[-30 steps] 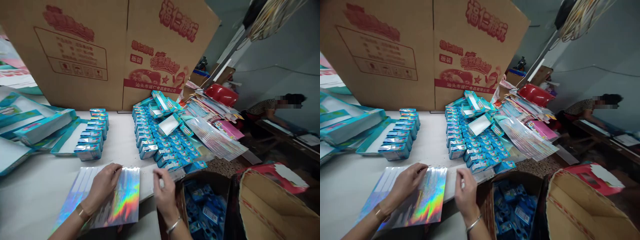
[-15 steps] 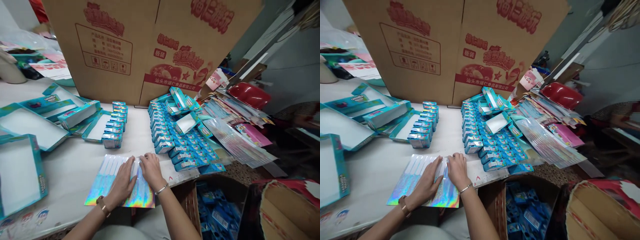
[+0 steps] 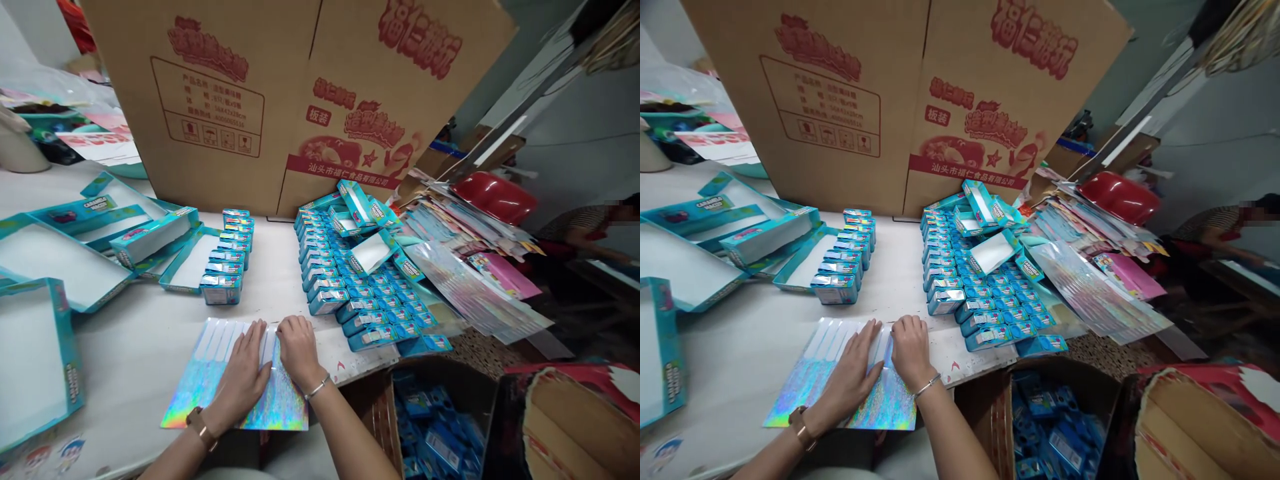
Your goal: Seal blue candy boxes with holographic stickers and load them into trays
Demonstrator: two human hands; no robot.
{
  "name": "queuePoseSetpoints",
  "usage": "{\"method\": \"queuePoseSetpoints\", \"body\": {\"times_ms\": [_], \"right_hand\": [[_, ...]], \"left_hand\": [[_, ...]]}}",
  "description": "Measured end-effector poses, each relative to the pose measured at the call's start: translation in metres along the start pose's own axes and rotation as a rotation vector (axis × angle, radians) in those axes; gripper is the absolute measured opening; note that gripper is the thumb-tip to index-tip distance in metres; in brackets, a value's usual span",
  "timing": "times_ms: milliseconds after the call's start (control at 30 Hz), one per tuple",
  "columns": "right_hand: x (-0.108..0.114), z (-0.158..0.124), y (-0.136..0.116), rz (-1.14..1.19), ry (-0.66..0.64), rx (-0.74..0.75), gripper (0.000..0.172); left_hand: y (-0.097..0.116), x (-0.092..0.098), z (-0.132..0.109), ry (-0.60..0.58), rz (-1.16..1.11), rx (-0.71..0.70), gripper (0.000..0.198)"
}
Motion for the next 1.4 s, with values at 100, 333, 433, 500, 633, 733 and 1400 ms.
{"method": "queuePoseSetpoints", "body": {"times_ms": [100,333,433,500,633,733,1400], "right_hand": [[0.022,-0.010,-0.005,-0.005,-0.002,0.059,0.007],[0.102,-0.065,0.031,0.246,-0.021,-0.104,0.015],[0.118,-0.079,0.054,0.405,0.023,-0.239,0.014],[0.114,-0.079,0.059,0.440,0.042,-0.281,0.007],[0.086,-0.065,0.035,0.356,-0.054,-0.122,0.050],[0.064,-0.054,0.011,0.236,-0.091,0.013,0.078],[0.025,-0.027,0.005,0.251,0.022,0.076,0.013]], "left_hand": [[-0.002,0.000,-0.001,-0.008,-0.010,-0.003,0.076],[-0.010,0.004,0.010,-0.244,-0.215,0.069,0.069],[0.000,0.007,0.021,-0.284,-0.302,0.151,0.071],[0.007,0.009,0.023,-0.245,-0.362,0.201,0.075],[0.013,0.012,0.016,-0.202,-0.624,0.293,0.084],[0.010,0.019,0.011,-0.142,-0.827,0.407,0.076],[0.007,0.029,0.009,-0.094,-0.779,0.412,0.052]]}}
Point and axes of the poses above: each hand's wrist, its own z-axis towards the middle knuckle, its own x-axis out of the back of the hand, y = z × x, the point moved 4 cm from there along z, towards the middle knuckle, and after that the axes turned 1 degree about y, right-handed, at the moved point
